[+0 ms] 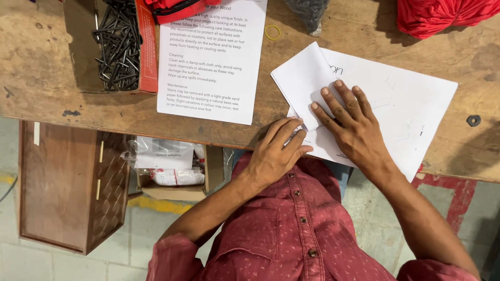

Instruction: The recorder is sorting assembly instruction manuals and hardware bags on a wooden workbench.

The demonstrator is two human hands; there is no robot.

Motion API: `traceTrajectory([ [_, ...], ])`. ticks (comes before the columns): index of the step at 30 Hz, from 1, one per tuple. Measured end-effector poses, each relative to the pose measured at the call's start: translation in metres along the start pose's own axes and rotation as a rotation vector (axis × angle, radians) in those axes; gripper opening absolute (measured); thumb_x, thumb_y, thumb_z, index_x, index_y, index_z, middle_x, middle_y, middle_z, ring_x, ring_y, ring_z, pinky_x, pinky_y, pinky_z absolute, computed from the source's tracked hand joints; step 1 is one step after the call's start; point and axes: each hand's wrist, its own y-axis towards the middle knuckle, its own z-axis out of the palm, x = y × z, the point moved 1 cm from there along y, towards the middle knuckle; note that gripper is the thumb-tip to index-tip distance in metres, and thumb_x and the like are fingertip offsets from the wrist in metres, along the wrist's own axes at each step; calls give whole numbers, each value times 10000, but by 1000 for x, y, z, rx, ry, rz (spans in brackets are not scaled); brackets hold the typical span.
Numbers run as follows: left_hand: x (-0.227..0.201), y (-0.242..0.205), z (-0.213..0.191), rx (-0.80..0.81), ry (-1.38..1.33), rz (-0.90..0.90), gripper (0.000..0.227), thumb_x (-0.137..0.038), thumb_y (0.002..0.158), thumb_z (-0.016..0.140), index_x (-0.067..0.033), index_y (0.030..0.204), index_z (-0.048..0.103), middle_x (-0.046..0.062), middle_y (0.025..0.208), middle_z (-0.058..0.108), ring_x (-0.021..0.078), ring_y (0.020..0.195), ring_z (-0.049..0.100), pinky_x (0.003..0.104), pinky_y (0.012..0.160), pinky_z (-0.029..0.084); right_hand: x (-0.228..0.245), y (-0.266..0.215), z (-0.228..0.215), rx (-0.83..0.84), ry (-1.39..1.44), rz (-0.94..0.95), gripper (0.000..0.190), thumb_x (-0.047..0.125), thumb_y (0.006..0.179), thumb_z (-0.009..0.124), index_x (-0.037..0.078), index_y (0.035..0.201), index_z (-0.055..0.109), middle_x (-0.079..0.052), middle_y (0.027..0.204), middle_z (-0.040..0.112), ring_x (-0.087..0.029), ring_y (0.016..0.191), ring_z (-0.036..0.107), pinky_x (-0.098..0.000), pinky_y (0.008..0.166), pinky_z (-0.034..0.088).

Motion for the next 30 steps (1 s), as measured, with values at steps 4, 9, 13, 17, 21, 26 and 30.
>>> traceTrajectory([
  [4, -2, 4, -3, 1, 28, 14, 454, -258, 944, 765, -70, 1346, 669, 140, 1326, 586, 305, 1281, 558, 397, 1003, 591, -2, -1, 2, -5, 25, -25, 541, 128, 959, 624, 207, 1493, 591, -81, 1618, 469, -310, 1537, 368, -485, 1286, 315],
  [9, -4, 6, -1, 99, 186, 14, 414, -314, 971, 716, -167, 1357, 683, 80, 1290, 569, 263, 1240, 556, 358, 860, 625, -2, 0, -2, 11, 60, -63, 583, 110, 903, 643, 163, 1481, 580, -109, 1603, 462, -338, 1526, 350, -491, 1255, 348],
  [13, -2, 6, 5, 125, 187, 8, 424, -341, 990, 709, -132, 1358, 685, 87, 1275, 577, 262, 1221, 558, 352, 855, 619, -3, 1, -2, 10, 79, -68, 584, 103, 907, 636, 144, 1487, 574, -127, 1607, 457, -355, 1532, 341, -496, 1259, 334],
  [17, -8, 24, -5, 123, 258, 79, 386, -331, 969, 708, -74, 1257, 717, 89, 1369, 593, 299, 1308, 525, 447, 1034, 540, -11, 0, 5, -33, 145, 13, 668, -42, 831, 652, 118, 1474, 569, -182, 1610, 423, -396, 1504, 395, -476, 1190, 429],
  [21, 4, 21, 8, 146, 226, 148, 355, -284, 1016, 693, 3, 1223, 723, 135, 1471, 553, 317, 1427, 512, 468, 1173, 467, -17, 5, -22, -355, 966, 496, 668, -102, 820, 635, -3, 1469, 515, -245, 1601, 413, -337, 1406, 537, -390, 1079, 490],
  [26, 4, 41, 10, 186, 254, 153, 308, -298, 1038, 676, -34, 1196, 671, 134, 1324, 627, 294, 1268, 605, 435, 1052, 529, -24, -12, -19, -404, 1008, 545, 575, -150, 800, 524, -36, 1350, 647, -233, 1508, 573, -309, 1395, 586, -405, 1151, 496],
  [30, -5, 74, 3, 170, 347, 184, 531, -251, 975, 657, -184, 1493, 561, 83, 1069, 627, 253, 948, 612, 365, 801, 543, -9, -25, -23, -365, 523, 378, 669, -184, 719, 484, -10, 1332, 689, -193, 1411, 641, -347, 1370, 603, -469, 1126, 542],
])
